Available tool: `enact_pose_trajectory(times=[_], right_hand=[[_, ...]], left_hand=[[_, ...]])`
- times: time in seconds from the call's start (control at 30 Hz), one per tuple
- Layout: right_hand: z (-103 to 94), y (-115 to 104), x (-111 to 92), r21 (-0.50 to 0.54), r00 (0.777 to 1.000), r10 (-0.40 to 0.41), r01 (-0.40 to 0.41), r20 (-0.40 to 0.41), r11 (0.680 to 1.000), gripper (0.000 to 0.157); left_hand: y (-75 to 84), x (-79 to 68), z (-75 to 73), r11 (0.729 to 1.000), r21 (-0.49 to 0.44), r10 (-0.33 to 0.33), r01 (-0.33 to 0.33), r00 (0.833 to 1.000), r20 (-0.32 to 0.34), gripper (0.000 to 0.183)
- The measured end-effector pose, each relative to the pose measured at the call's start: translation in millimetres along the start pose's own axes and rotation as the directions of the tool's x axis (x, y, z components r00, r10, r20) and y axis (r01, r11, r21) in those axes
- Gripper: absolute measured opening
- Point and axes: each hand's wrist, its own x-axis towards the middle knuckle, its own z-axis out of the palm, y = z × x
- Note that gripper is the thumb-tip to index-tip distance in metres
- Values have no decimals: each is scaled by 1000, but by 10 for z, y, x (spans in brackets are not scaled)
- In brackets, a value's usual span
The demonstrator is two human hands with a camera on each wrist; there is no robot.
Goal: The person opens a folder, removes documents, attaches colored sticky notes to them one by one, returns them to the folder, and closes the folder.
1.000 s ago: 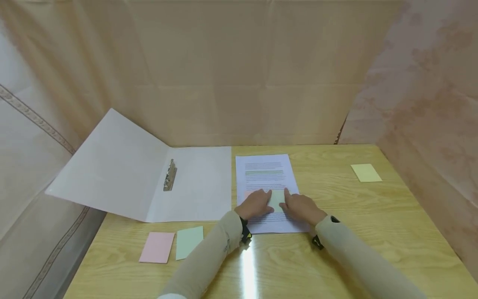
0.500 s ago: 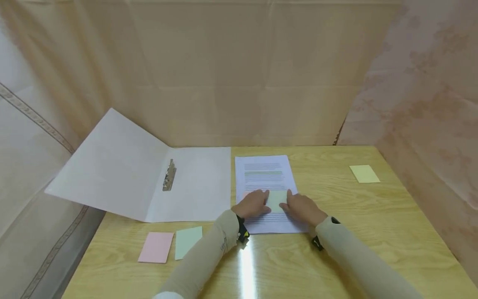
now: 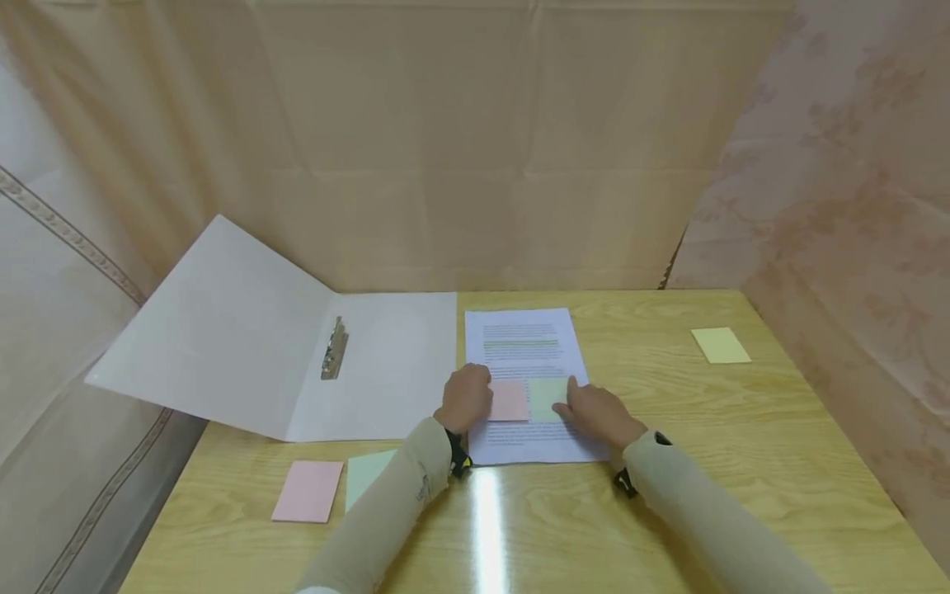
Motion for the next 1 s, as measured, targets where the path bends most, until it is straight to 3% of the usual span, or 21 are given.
enact_pose_trajectory(times=[0.1, 0.23, 0.4, 0.63, 0.83, 1.0], right_hand=[[6, 0, 1, 13, 1000, 10, -10, 5, 1000, 69], [16, -4, -16, 1, 1000, 6, -6, -13, 1000, 66], [23, -8, -28, 4, 999, -10, 10, -36, 1000, 60], [-26, 34, 10, 101, 998, 32, -27, -50, 995, 31], [-86, 72, 40, 102, 993, 45, -34, -106, 994, 27], [-114, 95, 27, 107, 982, 63, -44, -179, 993, 37]], left_hand=[[-21, -12, -35, 998, 28, -57, 57, 998, -17, 11], [-53, -43, -56, 993, -20, -115, 115, 993, -9, 6], [-157, -29, -11, 968, -143, -203, 204, 979, 21, 30], [-193, 6, -10, 921, -268, -276, 284, 959, 65, 46], [-184, 35, -3, 894, -299, -327, 333, 942, 72, 37], [-199, 77, 2, 907, -267, -323, 325, 945, 51, 25]])
